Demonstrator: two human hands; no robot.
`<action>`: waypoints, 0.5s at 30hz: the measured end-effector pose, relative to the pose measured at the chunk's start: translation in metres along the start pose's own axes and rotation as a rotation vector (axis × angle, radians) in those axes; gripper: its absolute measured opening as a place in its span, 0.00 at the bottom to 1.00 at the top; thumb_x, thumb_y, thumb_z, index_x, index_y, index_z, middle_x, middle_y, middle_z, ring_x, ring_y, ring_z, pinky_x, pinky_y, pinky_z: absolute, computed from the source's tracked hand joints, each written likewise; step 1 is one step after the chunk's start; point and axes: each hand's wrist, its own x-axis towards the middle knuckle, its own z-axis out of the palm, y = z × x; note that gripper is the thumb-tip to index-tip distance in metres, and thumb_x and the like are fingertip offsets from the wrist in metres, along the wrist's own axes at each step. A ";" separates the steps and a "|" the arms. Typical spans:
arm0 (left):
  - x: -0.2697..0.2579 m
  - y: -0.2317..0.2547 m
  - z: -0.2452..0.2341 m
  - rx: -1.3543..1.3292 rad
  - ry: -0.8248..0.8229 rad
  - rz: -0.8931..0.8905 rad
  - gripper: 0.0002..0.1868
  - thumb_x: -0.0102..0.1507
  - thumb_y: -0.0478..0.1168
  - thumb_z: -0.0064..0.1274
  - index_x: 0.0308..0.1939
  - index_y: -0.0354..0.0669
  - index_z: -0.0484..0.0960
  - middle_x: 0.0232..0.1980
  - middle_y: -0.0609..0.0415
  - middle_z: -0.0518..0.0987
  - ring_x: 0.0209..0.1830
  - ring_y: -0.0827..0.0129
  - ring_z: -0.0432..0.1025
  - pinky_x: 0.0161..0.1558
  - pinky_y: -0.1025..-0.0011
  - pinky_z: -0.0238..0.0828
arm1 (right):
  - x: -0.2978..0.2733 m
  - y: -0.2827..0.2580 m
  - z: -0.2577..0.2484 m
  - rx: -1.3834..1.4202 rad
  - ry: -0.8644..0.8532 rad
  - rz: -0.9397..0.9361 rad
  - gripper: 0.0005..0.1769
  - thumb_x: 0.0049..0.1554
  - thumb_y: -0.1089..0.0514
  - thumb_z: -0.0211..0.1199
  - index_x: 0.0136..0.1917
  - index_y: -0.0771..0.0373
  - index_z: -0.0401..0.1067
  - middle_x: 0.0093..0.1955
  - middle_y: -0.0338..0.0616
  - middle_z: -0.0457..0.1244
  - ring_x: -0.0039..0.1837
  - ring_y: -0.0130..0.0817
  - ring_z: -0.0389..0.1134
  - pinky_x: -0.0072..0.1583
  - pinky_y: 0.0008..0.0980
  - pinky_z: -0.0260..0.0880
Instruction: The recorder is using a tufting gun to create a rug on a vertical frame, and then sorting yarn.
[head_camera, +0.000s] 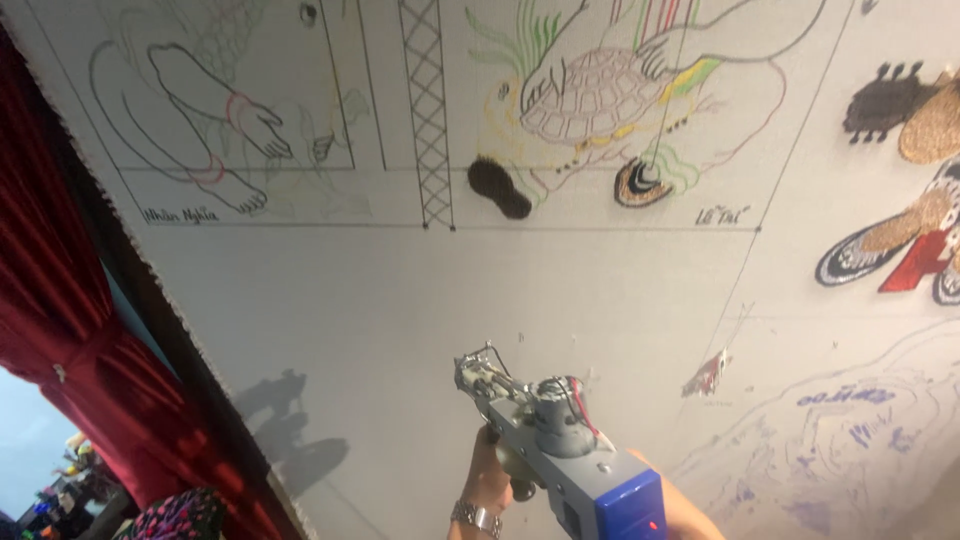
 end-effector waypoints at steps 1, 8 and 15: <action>-0.002 -0.001 -0.004 -0.024 0.006 -0.003 0.22 0.63 0.46 0.54 0.52 0.30 0.79 0.47 0.48 0.82 0.43 0.67 0.78 0.42 0.67 0.78 | 0.008 -0.023 0.002 -0.021 0.000 0.010 0.24 0.56 0.59 0.63 0.64 0.70 0.73 0.56 0.45 0.72 0.56 0.26 0.71 0.57 0.28 0.72; -0.012 -0.011 -0.058 -0.059 -0.044 -0.032 0.22 0.65 0.49 0.53 0.55 0.34 0.77 0.50 0.47 0.81 0.46 0.61 0.76 0.44 0.61 0.77 | -0.035 -0.221 0.072 -0.120 -0.202 -0.043 0.21 0.53 0.58 0.67 0.59 0.68 0.78 0.51 0.41 0.73 0.52 0.23 0.70 0.55 0.29 0.73; -0.023 -0.011 -0.071 0.069 -0.016 0.001 0.20 0.66 0.46 0.52 0.54 0.35 0.78 0.49 0.49 0.81 0.45 0.63 0.76 0.42 0.63 0.76 | -0.042 -0.207 0.069 -0.098 -0.050 0.049 0.17 0.60 0.53 0.62 0.51 0.68 0.83 0.37 0.31 0.66 0.41 0.19 0.62 0.43 0.23 0.63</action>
